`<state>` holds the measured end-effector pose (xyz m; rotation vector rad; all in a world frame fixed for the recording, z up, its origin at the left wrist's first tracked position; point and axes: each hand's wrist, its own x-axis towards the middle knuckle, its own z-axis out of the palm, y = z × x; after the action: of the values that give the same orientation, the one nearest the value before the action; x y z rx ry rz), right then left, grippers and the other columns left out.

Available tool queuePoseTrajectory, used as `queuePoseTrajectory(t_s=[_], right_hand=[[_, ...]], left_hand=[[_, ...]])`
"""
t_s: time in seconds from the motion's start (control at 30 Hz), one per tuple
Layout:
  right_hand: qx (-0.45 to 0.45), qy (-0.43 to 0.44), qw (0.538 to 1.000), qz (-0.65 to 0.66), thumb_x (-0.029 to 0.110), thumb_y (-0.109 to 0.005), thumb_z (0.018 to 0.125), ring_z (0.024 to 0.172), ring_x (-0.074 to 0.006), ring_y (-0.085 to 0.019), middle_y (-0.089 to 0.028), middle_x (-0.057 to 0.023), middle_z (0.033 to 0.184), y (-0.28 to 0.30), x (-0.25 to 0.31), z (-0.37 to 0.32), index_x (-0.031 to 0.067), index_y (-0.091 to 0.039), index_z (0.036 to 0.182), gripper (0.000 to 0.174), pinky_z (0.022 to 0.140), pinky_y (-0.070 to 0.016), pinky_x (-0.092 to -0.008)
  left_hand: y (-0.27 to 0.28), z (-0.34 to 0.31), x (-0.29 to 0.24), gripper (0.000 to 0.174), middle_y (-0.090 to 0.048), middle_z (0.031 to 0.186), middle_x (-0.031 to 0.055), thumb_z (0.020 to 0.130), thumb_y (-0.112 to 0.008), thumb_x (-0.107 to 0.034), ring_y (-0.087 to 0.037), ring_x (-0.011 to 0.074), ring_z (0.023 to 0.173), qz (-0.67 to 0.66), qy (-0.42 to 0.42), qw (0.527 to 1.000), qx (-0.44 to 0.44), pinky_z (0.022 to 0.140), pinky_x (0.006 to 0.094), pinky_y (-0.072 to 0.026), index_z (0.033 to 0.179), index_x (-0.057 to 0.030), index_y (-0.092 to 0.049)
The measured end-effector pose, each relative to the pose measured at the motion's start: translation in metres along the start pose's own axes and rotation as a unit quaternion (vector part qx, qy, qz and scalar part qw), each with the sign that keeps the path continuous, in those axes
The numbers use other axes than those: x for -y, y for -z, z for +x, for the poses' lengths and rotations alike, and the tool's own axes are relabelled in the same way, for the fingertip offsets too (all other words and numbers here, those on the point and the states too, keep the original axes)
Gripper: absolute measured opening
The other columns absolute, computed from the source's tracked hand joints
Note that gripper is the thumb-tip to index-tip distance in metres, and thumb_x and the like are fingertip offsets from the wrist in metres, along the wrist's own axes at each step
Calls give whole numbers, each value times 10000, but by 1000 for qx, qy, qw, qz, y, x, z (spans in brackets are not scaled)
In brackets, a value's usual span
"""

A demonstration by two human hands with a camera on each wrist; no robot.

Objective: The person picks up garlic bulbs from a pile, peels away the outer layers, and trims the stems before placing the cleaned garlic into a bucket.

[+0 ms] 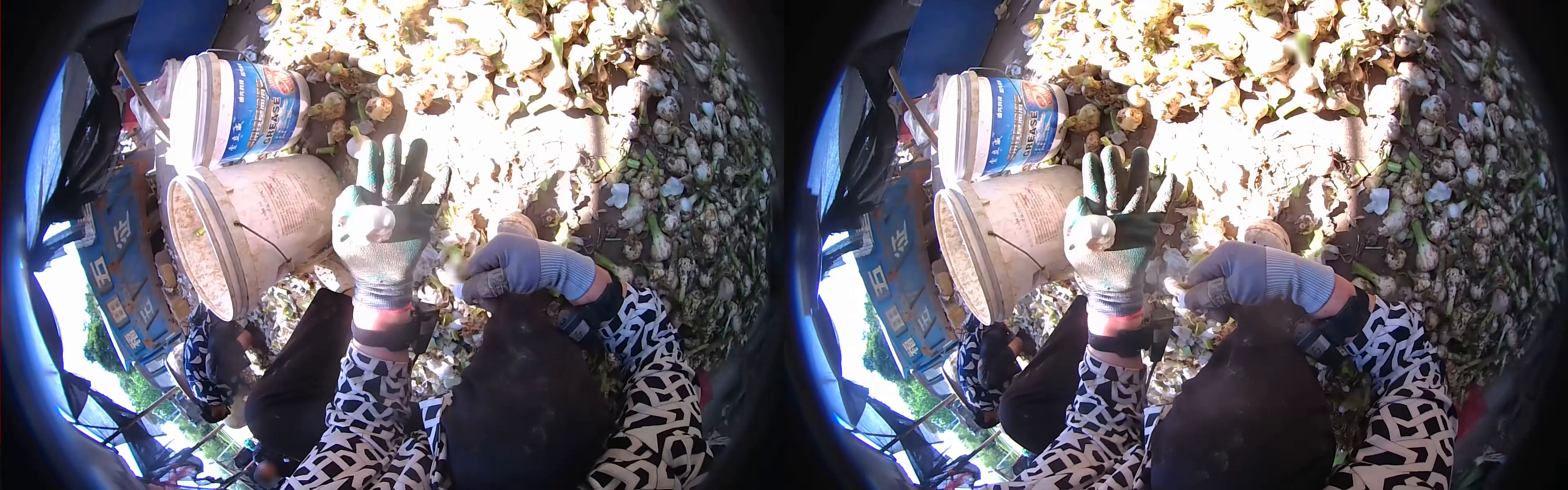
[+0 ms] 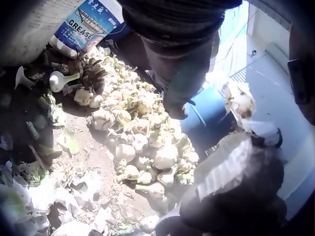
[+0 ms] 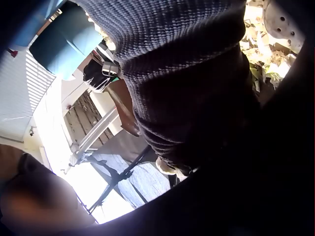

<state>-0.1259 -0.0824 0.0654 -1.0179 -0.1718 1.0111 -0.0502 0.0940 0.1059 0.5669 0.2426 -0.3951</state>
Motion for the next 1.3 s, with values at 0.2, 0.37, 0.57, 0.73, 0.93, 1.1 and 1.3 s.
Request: queuePoseTrajectory(t_s=[0.2,0.37,0.57,0.73,0.93,1.1,1.3], right_hand=[[-2,-46,959,-279,317,-601,860,795,-219,-663,-687,-89,836,1,-23,2,74,-678,938,266,703,-524,-345],[-241,-182,814,-496,437,-503,843,770,-339,-634,-639,-162,755,26,-50,-40,118,-630,834,344,720,-494,-452],[-660,-152,489,-549,285,-608,772,1048,-350,-567,-621,-149,1052,141,-119,-52,84,-463,1161,461,789,-485,-450],[-533,-123,700,-460,225,-611,722,872,-386,-615,-630,-229,900,118,-74,-43,46,-545,990,329,786,-488,-454],[-422,239,837,-255,275,-657,851,856,-190,-646,-663,-108,957,70,-36,-33,23,-556,1178,425,788,-511,-311],[-398,316,860,-53,187,-669,873,852,-78,-593,-652,-38,965,44,-25,-17,14,-579,1139,330,773,-487,-228],[-445,206,871,-29,150,-620,903,764,-62,-581,-656,-28,829,22,-1,-1,23,-647,949,138,688,-493,-236]], left_hand=[[6,18,-18,510,-449,1392,101,855,-409,-182,-401,311,1294,-87,-23,991,-104,1054,579,-283,1357,-100,-432],[-15,67,-172,716,-281,1447,250,810,-484,-199,-283,365,1349,-35,-124,989,77,1122,506,-229,1420,49,-203],[15,41,-64,627,-485,1325,147,903,-523,-461,-507,270,1179,301,-17,948,-104,984,413,-410,1352,-39,-410],[29,23,62,749,-375,1402,152,773,-731,-161,-492,248,1175,714,-8,684,152,951,374,-438,1418,-138,-349],[13,16,71,592,-681,940,167,796,-695,-198,-683,252,834,688,40,711,140,758,324,-520,1313,-29,-460],[11,4,66,627,-687,868,116,763,-759,-218,-651,134,794,622,-39,777,90,722,290,-517,1283,-6,-479],[-5,-7,57,492,-629,1027,83,700,-780,-14,-606,122,901,691,-66,718,48,792,262,-501,1129,9,-542]])
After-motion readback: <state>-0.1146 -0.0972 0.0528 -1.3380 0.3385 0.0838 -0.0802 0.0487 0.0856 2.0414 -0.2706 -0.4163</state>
